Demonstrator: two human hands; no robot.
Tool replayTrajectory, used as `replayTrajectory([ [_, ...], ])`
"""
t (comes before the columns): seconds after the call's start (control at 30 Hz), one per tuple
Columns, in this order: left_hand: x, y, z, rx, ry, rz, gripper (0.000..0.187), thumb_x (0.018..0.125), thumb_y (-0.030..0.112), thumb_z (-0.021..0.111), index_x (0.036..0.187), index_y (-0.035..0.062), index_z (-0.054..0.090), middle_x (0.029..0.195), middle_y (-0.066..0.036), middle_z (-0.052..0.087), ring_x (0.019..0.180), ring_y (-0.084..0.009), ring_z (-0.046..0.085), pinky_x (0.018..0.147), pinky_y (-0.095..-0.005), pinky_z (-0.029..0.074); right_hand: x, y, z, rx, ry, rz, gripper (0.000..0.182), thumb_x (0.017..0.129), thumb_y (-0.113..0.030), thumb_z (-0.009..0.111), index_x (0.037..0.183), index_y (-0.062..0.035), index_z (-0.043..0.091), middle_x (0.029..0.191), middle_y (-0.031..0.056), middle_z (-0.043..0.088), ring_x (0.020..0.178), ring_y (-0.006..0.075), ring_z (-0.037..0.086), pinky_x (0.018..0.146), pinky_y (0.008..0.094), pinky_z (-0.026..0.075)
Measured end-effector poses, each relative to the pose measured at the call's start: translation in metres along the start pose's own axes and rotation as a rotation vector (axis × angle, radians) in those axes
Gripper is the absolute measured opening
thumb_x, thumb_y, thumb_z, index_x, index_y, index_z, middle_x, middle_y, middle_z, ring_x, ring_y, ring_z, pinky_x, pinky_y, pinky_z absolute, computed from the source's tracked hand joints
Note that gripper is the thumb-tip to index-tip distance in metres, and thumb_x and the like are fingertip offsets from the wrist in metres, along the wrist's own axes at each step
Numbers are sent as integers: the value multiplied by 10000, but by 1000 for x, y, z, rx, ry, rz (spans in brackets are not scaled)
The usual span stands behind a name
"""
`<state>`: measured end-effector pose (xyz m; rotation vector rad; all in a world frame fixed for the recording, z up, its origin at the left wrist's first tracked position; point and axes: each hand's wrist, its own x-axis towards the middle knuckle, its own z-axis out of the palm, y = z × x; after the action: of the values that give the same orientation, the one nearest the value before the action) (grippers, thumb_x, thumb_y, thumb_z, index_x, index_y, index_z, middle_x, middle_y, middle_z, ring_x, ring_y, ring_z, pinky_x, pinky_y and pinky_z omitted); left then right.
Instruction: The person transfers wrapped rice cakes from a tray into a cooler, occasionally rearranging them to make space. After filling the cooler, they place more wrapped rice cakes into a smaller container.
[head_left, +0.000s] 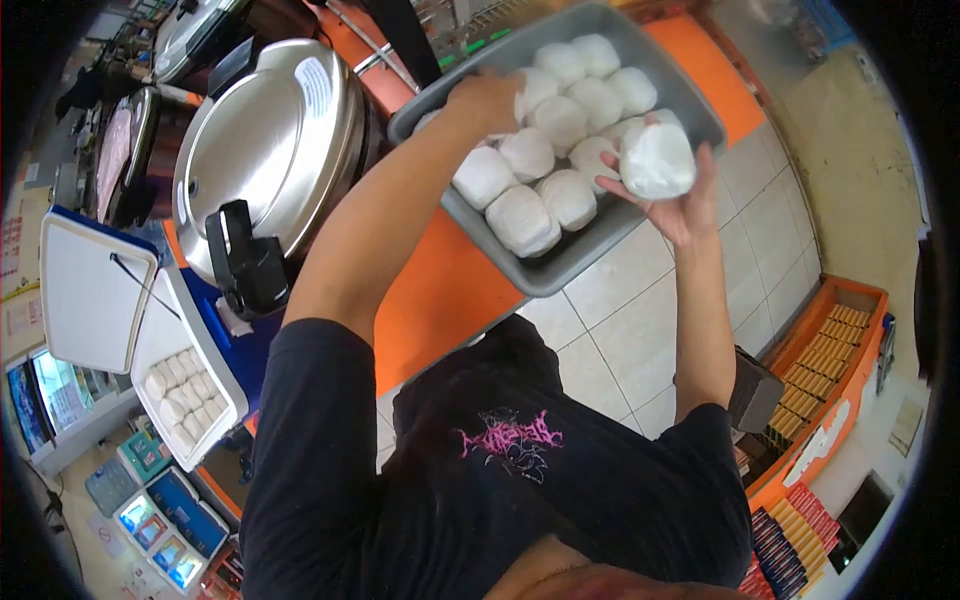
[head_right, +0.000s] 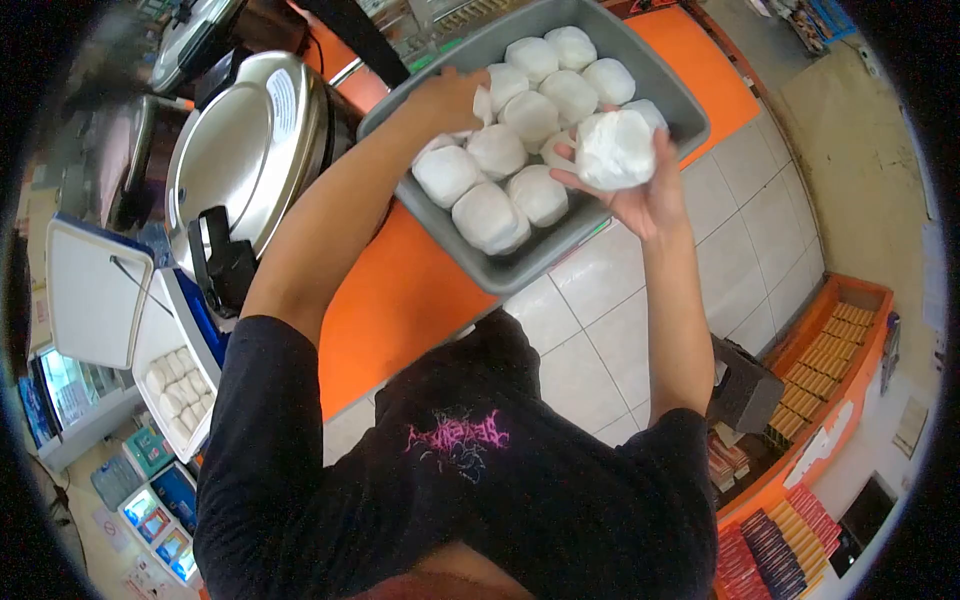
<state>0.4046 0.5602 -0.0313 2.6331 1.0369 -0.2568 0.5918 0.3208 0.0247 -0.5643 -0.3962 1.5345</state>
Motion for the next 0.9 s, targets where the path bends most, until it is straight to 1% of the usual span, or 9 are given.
replayTrajectory([
  [0.1,-28,2,-33,-84,189,78,670,716,324,840,1318,218,565,1255,-224,600,1147,-386,645,951,-456,549,9,2,-13,-132,79,164,492,913,-302,666,1340,-110,517,1231,178,604,1095,376,675,917,534,597],
  [0.17,-77,5,-50,-627,338,173,657,762,296,818,1349,177,549,1214,-141,628,1094,-243,645,918,-362,543,28,0,-1,-423,1,415,493,902,-275,661,1342,-101,522,1184,163,606,1055,327,681,836,485,613],
  [0.23,-149,9,-69,-1084,238,204,617,804,239,783,1359,117,544,1220,-67,616,1057,-158,605,908,-309,522,39,11,34,-827,-64,768,558,877,-222,653,1398,-80,512,1099,125,601,922,195,668,641,350,599],
  [0.33,-266,-8,-69,-1238,105,120,605,829,187,757,1385,97,535,1204,-33,575,1087,-138,572,929,-313,488,61,41,40,-929,-198,968,611,863,-220,671,1439,-91,513,1099,109,600,872,188,648,632,341,585],
  [0.5,-456,-54,-27,-1525,173,-170,677,820,311,792,1387,66,515,1290,-75,570,1152,-186,574,991,-343,453,74,48,48,-1186,-309,855,707,767,-221,656,1445,-57,538,1505,74,514,1282,220,505,1034,365,482],
  [0.63,-596,-99,-13,-1636,449,-247,604,864,229,756,1396,71,517,1281,-65,564,1190,-168,537,1017,-328,429,79,54,11,-868,-118,1059,918,680,-300,800,1515,-113,468,1074,109,660,818,245,711,603,414,626],
  [0.73,-684,-133,-19,-1528,617,-297,712,806,314,787,1403,52,502,1328,-140,580,1127,-231,614,959,-379,490,61,55,8,-826,-39,1027,923,743,-364,792,1538,-69,427,1092,104,666,792,226,707,590,383,614],
  [0.87,-769,-228,-40,-1114,593,-301,678,796,288,775,1383,47,536,1308,-123,592,1142,-220,610,957,-368,495,25,52,31,-1030,47,734,981,780,-440,788,1581,-70,361,1174,115,662,816,181,675,635,317,576],
  [0.9,-786,-254,-48,-1071,493,-448,744,745,343,813,1376,69,530,1388,-208,564,1241,-276,577,1018,-377,462,13,43,36,-1017,73,600,994,785,-449,790,1593,-79,343,1211,124,653,839,173,667,652,310,569],
])
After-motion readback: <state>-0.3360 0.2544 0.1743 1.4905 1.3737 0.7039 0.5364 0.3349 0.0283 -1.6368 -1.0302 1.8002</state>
